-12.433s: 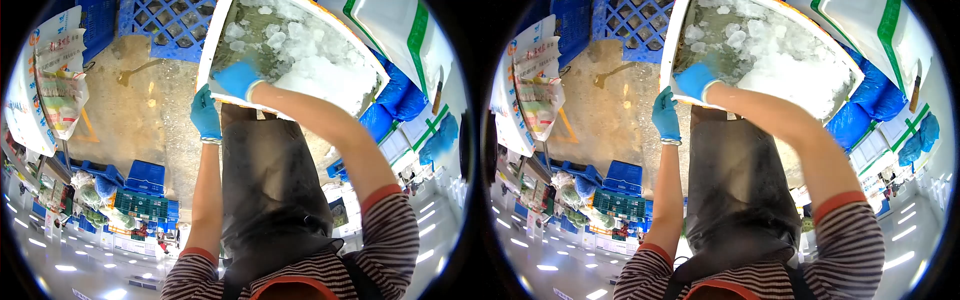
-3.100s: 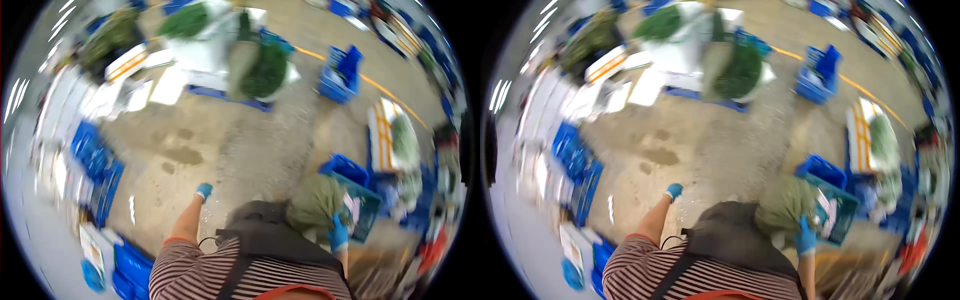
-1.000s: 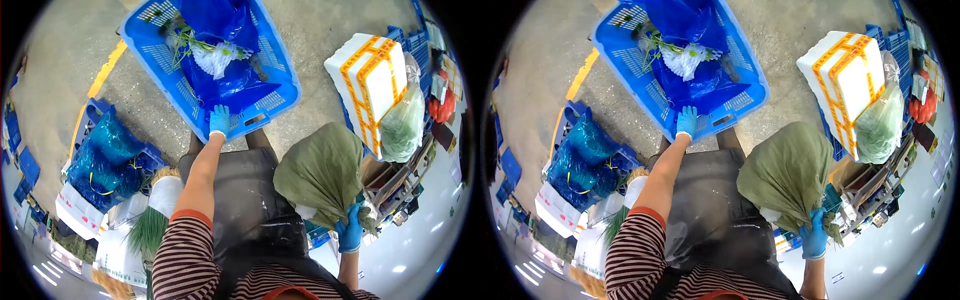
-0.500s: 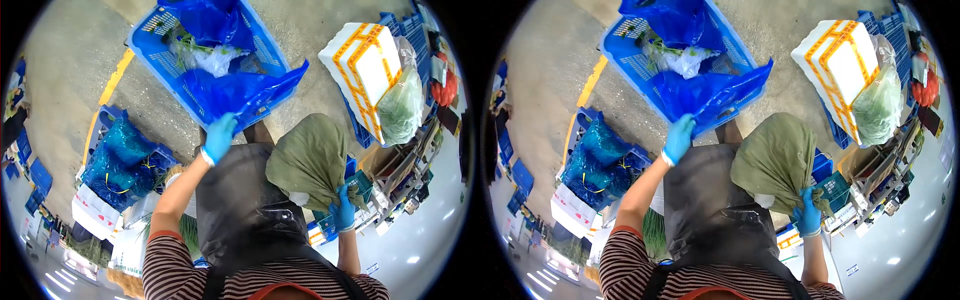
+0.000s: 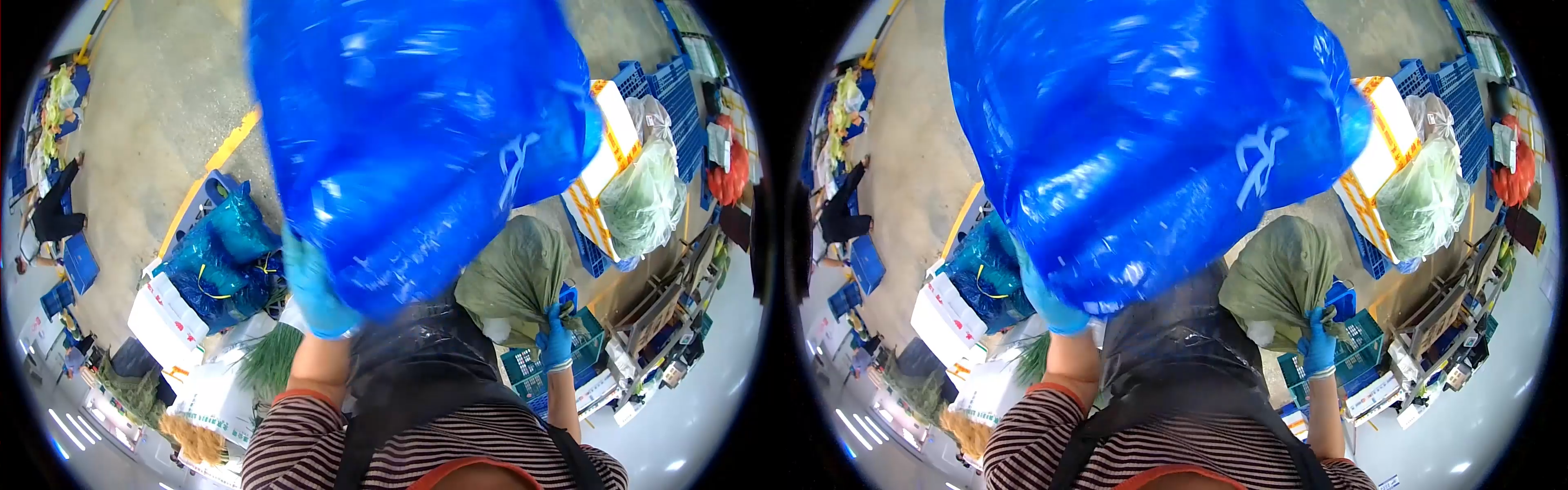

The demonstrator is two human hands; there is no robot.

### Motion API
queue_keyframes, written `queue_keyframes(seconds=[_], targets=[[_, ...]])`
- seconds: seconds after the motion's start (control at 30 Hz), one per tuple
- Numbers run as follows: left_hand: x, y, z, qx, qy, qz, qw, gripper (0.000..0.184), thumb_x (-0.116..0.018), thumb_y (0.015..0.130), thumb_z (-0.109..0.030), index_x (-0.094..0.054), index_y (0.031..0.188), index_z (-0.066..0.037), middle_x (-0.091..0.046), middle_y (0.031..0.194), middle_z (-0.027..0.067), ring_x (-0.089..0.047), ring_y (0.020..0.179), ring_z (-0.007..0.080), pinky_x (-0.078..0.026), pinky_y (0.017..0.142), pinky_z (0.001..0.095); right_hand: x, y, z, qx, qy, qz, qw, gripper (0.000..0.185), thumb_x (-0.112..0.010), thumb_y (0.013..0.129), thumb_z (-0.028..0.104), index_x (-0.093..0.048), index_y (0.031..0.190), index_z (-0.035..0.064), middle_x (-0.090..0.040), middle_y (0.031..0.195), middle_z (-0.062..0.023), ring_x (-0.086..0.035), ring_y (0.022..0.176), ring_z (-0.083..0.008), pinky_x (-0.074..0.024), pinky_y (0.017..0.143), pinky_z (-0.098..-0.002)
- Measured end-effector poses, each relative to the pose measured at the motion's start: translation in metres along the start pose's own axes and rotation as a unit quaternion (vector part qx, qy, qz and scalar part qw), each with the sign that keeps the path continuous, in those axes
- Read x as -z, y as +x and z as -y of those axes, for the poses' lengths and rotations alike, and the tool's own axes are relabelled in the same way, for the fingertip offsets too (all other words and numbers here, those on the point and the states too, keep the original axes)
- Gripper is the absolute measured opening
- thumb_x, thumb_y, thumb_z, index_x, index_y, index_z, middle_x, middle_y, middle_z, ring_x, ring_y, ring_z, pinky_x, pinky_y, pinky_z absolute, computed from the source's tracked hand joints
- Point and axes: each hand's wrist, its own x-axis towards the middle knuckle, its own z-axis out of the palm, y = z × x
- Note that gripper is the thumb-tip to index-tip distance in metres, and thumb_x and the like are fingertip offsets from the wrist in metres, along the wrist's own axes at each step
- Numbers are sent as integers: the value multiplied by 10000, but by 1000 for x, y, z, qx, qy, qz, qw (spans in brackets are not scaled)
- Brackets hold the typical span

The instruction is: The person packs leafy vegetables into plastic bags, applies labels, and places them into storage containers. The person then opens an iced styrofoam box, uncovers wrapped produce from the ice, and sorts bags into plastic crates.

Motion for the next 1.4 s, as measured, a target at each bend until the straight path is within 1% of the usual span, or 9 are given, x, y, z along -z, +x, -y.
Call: queue_keyframes(seconds=[0.33, 0.43, 0.6, 0.73, 0.83, 0.87, 0.93, 1.17, 1.4], targets=[[215, 191, 170, 18, 404, -34, 914, 367, -490, 932, -116, -529, 1256, 54, -601, 1182, 199, -580, 1045, 246, -457, 904, 356, -14, 27, -4, -49, 4, -27, 998, 223, -643, 905, 350, -564, 1024, 179, -607, 831, 34, -356, 422, -55, -248, 372, -225], [345, 290, 263, 22, 651, -28, 758, 459, -527, 901, -203, -497, 1284, 49, -588, 1198, 244, -556, 1118, 355, -410, 977, 404, -22, 41, -6, -67, 4, -26, 997, 218, -618, 921, 356, -545, 982, 160, -594, 836, 21, -357, 455, -56, -264, 388, -228], [215, 299, 302, -132, 818, -175, 532, 760, -655, 777, -279, -342, 1359, 97, -430, 1323, 339, -420, 1256, 422, -336, 1074, 439, -35, 38, -8, -40, -55, -3, 998, 196, -596, 939, 338, -548, 968, 150, -593, 848, 32, -400, 502, -40, -297, 412, -207], [54, 233, 362, -41, 428, -75, 900, 321, -618, 779, -112, -588, 1047, 62, -614, 986, 136, -562, 860, 216, -474, 792, 365, -36, 42, -17, -34, -15, 24, 999, 213, -615, 932, 305, -557, 878, 107, -655, 840, 17, -437, 539, -21, -337, 459, -188], [-3, 186, 453, 307, 251, 84, 914, 276, -696, 761, -76, -593, 1014, -35, -576, 859, 44, -534, 791, 155, -470, 736, 313, -35, 48, -16, -35, -4, 33, 999, 171, -592, 949, 229, -557, 850, 94, -643, 812, 17, -430, 551, -23, -345, 487, -195], [-38, 162, 480, -69, 523, 150, 836, 476, -716, 739, -72, -548, 1179, -6, -591, 1027, 94, -573, 864, 201, -486, 800, 337, -32, 49, -19, -24, -13, 42, 999, 162, -586, 951, 207, -557, 842, 90, -640, 808, 16, -430, 556, -25, -347, 497, -197], [-126, 140, 475, -286, 646, 271, 654, 667, -688, 727, -32, -430, 1341, -24, -462, 1307, 198, -608, 972, 311, -501, 851, 387, -28, 54, -25, 13, -28, 54, 998, 122, -569, 952, 128, -576, 841, 80, -587, 743, 26, -428, 570, -32, -349, 528, -203], [-178, 281, 549, -121, 863, 479, 107, 204, -607, 818, -202, -739, 971, -176, -687, 1087, 92, -664, 996, 265, -545, 750, 396, -11, 65, -17, -28, 2, 41, 999, 61, -574, 937, 75, -597, 893, 38, -531, 732, 35, -445, 660, -40, -383, 613, -210], [-104, 177, 369, -293, 771, 502, 259, 166, -617, 816, -219, -637, 730, -79, -574, 864, 138, -572, 857, 318, -464, 734, 437, 18, 63, -16, 11, 83, 37, 996, 40, -559, 908, -9, -582, 918, 22, -613, 847, -6, -538, 825, -72, -441, 796, -233]])
